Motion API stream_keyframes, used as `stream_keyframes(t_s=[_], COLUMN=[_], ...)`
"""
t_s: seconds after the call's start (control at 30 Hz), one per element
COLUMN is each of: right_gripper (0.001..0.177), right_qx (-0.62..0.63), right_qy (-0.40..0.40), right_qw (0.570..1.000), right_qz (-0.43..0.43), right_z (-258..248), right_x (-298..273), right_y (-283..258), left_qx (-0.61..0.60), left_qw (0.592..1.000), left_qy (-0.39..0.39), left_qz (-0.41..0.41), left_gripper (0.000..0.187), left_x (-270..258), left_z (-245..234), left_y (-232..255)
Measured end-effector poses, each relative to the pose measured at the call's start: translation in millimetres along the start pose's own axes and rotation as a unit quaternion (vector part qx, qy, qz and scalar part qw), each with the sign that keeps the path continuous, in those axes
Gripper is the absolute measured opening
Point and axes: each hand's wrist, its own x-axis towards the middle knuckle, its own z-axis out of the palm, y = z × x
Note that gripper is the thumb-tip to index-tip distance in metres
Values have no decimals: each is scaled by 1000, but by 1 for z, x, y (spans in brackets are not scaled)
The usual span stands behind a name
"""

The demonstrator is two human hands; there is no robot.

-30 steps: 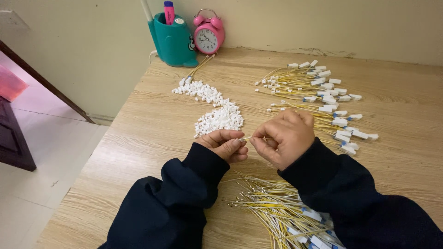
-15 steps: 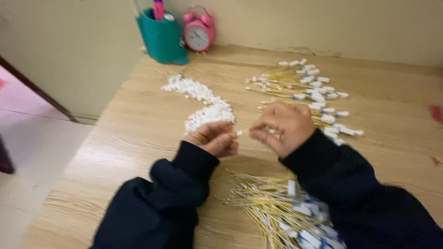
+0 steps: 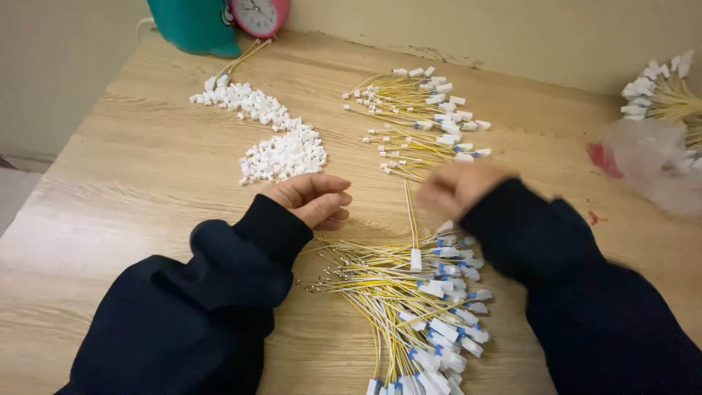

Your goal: Assembling small electronic wire components by attaching plastic sleeves to wires

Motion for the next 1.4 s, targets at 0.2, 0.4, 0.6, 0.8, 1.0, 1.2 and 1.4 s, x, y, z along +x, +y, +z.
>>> stream_keyframes(t_s=[0.2,0.4,0.6,0.8,1.0,1.2,1.4], right_gripper=[64,41,25,43,18,28,35], right_qx=[-43,49,295,556,720,759,785], right_qy=[-174,-127,64,115,87,77,34], right_qw=[984,989,949,823,673,642,619], right_qz=[14,-51,-88,25,147,75,22], right_z=[-9,1,-46,-58,-35,-27,-18], right_x=[-63,-61,-62,-54,-26,-23,-22], right_y=[-64,-45,-20,19,-2,-4,12], left_qx=[-21,-17,-9,-72,-118,-99,-79], left_qw=[1000,1000,1000,995,993,993,993], left_qy=[-10,-6,22,61,18,6,34], left_qz=[-11,-21,-10,-42,-2,-61,-86], left_gripper=[27,26,32,61,42,35,31], left_x=[-1,-2,1,15,3,0,-1], left_z=[4,7,6,4,10,12,13], left_y=[-4,-2,1,-7,9,19,26])
